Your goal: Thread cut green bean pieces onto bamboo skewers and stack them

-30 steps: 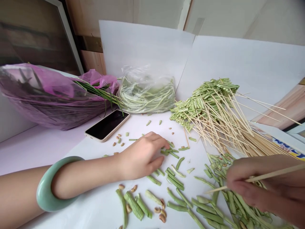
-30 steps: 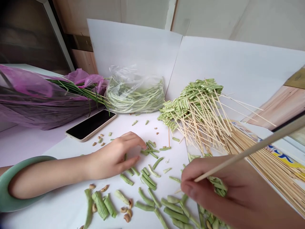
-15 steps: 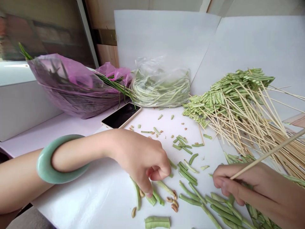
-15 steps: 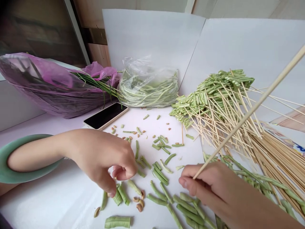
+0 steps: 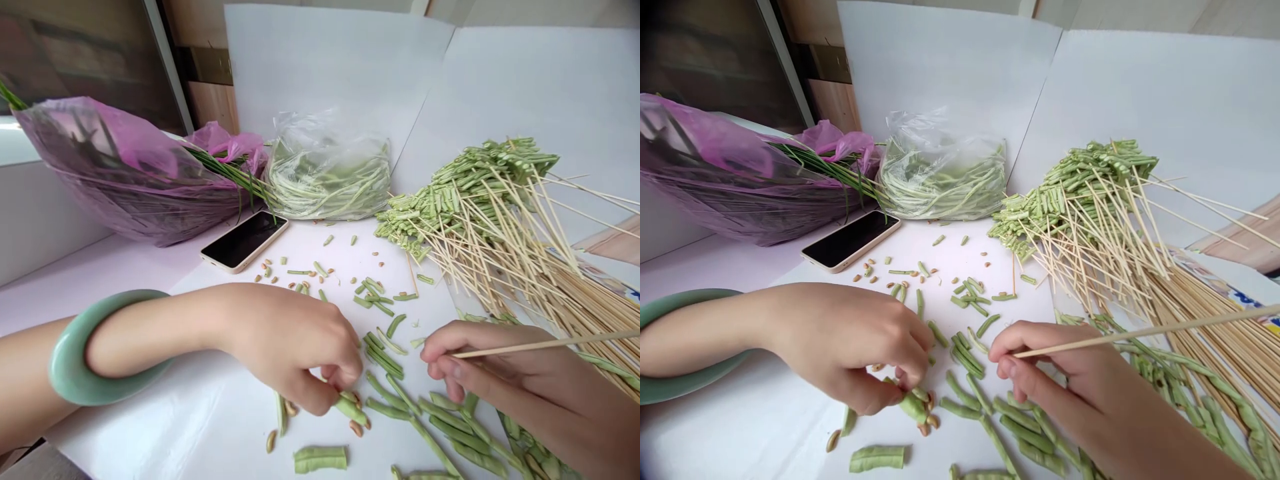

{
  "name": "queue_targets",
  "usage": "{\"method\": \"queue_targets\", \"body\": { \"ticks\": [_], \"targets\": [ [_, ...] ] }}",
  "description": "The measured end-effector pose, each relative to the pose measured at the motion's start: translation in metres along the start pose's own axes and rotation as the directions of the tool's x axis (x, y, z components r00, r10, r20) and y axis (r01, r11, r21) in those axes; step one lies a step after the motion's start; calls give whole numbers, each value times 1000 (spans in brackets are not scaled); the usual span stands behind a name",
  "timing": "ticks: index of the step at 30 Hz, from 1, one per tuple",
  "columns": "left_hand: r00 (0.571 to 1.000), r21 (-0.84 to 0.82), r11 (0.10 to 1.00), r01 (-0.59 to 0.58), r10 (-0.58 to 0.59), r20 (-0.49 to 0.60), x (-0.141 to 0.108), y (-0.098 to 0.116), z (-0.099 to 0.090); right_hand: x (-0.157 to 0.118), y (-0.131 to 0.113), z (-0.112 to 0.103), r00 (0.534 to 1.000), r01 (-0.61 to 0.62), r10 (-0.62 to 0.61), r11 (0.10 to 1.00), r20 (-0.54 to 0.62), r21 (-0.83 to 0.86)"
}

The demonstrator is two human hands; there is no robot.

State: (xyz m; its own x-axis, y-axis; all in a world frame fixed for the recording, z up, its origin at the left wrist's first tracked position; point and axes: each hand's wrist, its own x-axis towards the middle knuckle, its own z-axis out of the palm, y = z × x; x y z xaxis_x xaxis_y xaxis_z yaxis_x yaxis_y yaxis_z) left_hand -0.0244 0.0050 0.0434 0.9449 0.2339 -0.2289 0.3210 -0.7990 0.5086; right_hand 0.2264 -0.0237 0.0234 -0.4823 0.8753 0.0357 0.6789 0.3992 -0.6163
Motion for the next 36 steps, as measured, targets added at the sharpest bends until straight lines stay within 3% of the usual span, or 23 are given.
{"method": "queue_targets", "body": {
  "ticks": [3, 8, 12, 17, 21, 36],
  "targets": [
    [997, -68, 994, -81, 80, -21, 5, 1, 5, -4, -4, 1, 989, 5, -17, 997, 150, 78],
    [981, -26, 985, -170, 167, -94, 16, -4, 21, -10, -8, 12, 973, 31, -63, 989, 223, 145],
    [966, 45, 987, -156, 162, -202, 22, -10, 33, -15, -9, 21, 955, -11, -37, 987, 294, 160],
    [952, 183, 970, -162, 202, -230, 23, -14, 38, -14, -14, 24, 958, 19, -67, 985, 278, 172],
    [948, 221, 959, -179, 228, -221, 22, -14, 37, -11, -17, 23, 951, 40, -57, 997, 305, 60],
    [936, 8, 981, -194, 187, -299, 23, -18, 37, -17, -14, 29, 926, 29, -25, 1000, 378, -4]
  ]
}}
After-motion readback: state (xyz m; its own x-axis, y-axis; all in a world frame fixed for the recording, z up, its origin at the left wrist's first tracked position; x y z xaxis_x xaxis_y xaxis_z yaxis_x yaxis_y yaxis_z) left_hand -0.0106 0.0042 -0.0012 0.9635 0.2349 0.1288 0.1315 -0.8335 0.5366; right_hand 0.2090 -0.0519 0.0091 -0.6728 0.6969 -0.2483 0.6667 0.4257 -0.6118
